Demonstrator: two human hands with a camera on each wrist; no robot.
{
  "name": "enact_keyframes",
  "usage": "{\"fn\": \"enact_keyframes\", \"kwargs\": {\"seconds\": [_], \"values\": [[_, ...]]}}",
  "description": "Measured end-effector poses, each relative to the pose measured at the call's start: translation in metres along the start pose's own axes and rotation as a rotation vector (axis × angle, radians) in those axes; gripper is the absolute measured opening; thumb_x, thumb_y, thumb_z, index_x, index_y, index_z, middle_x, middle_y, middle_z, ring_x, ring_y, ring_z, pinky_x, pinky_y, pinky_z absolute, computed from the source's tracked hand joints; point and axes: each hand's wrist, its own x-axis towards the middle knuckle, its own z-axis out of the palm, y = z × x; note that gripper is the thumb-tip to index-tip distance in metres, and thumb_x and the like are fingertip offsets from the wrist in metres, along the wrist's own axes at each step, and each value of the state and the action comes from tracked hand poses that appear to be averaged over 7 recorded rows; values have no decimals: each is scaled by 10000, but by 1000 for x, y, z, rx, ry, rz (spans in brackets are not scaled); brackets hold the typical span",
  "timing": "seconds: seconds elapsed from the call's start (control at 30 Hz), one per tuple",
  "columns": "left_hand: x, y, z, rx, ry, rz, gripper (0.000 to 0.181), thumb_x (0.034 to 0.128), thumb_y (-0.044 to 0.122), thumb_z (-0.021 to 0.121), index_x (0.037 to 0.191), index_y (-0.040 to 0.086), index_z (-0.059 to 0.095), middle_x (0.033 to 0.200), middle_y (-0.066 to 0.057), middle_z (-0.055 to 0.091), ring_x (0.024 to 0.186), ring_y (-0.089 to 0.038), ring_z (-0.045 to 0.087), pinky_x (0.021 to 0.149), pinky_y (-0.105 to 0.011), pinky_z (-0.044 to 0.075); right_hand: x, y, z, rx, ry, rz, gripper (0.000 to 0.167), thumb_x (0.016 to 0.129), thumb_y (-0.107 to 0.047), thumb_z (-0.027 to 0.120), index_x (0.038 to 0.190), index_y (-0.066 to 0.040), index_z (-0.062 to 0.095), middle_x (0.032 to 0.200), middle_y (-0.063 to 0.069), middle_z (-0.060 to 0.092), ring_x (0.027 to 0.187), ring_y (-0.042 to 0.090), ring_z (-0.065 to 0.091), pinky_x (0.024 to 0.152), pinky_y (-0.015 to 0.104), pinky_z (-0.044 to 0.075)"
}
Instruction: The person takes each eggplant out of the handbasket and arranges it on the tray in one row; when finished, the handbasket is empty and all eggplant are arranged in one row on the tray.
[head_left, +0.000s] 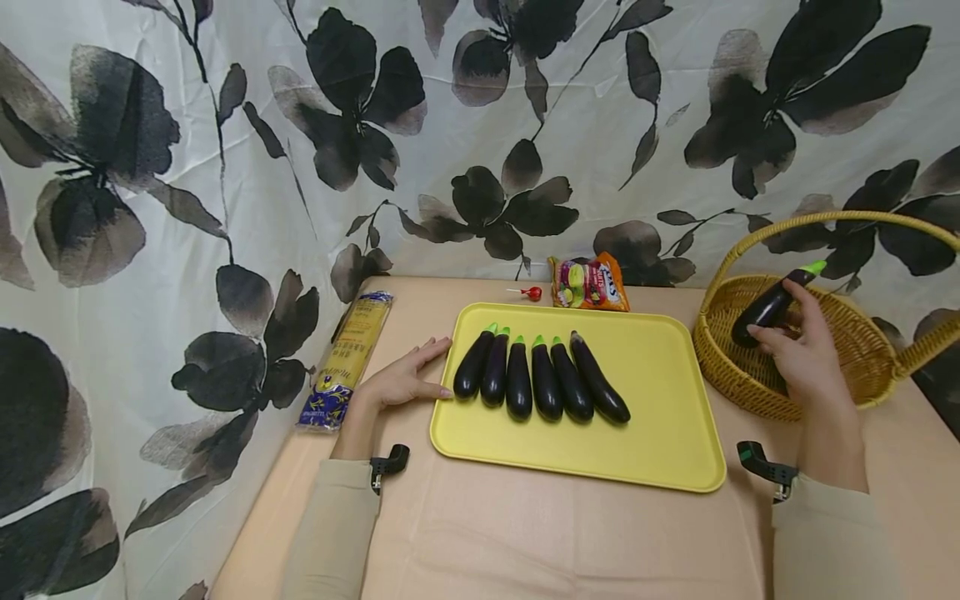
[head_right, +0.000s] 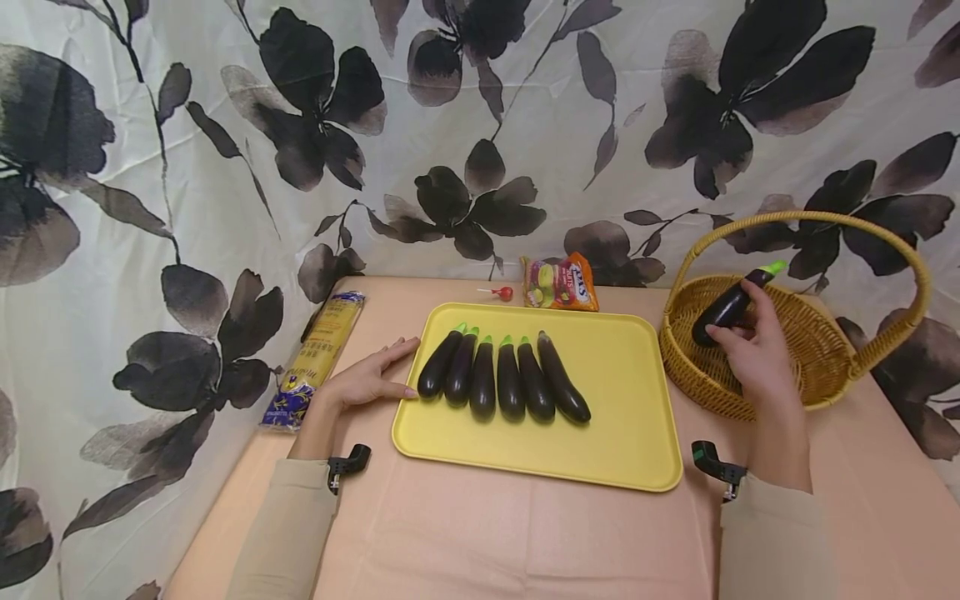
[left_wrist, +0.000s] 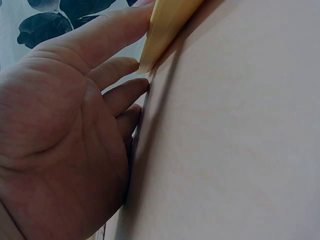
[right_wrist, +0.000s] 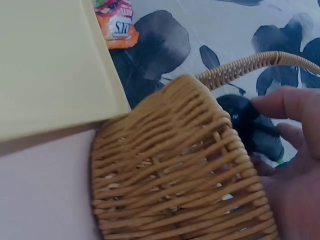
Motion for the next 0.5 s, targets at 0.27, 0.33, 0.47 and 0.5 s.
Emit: {"fn": "enact_keyframes", "kwargs": {"seconds": [0.27, 0.33, 0.47, 0.5], "values": [[-1, -1, 0, 5, 0, 8, 1072, 796, 450, 897, 1659, 260, 291, 1759, 15, 149, 1637, -265, -33, 1326, -531, -21, -6, -7, 11, -59, -35, -74, 841, 1054, -183, 598, 1655, -450, 73, 1440, 182, 346, 1045, 94, 452, 759, 74, 471], [0, -1, 0, 7, 1, 10, 1069, 799, 447, 895, 1660, 253, 291, 1759, 7, 149, 1636, -273, -38, 1325, -535, -25, -8, -9, 11, -56, -37, -83, 843, 1049, -180, 608, 1653, -451, 86, 1461, 180, 340, 1051, 82, 464, 769, 56, 461], [1, 0, 0, 5, 1, 6, 1067, 800, 440, 896, 1660, 255, 292, 1758, 10, 150, 1635, -270, -44, 1325, -531, -31, -11, -11, 10, 38, -56, -107, 853, 1025, -98, 641, 1644, -426, 156, 1319, -55, 403, 1022, 42, 523, 795, 30, 471], [1, 0, 0, 3, 0, 5, 1068, 799, 440, 897, 1660, 256, 292, 1757, 15, 154, 1635, -268, -44, 1325, -530, -32, -12, -11, 9, 84, -64, -114, 856, 1014, -68, 650, 1638, -415, 177, 1277, -103, 399, 1014, 28, 546, 797, 28, 481]]}}
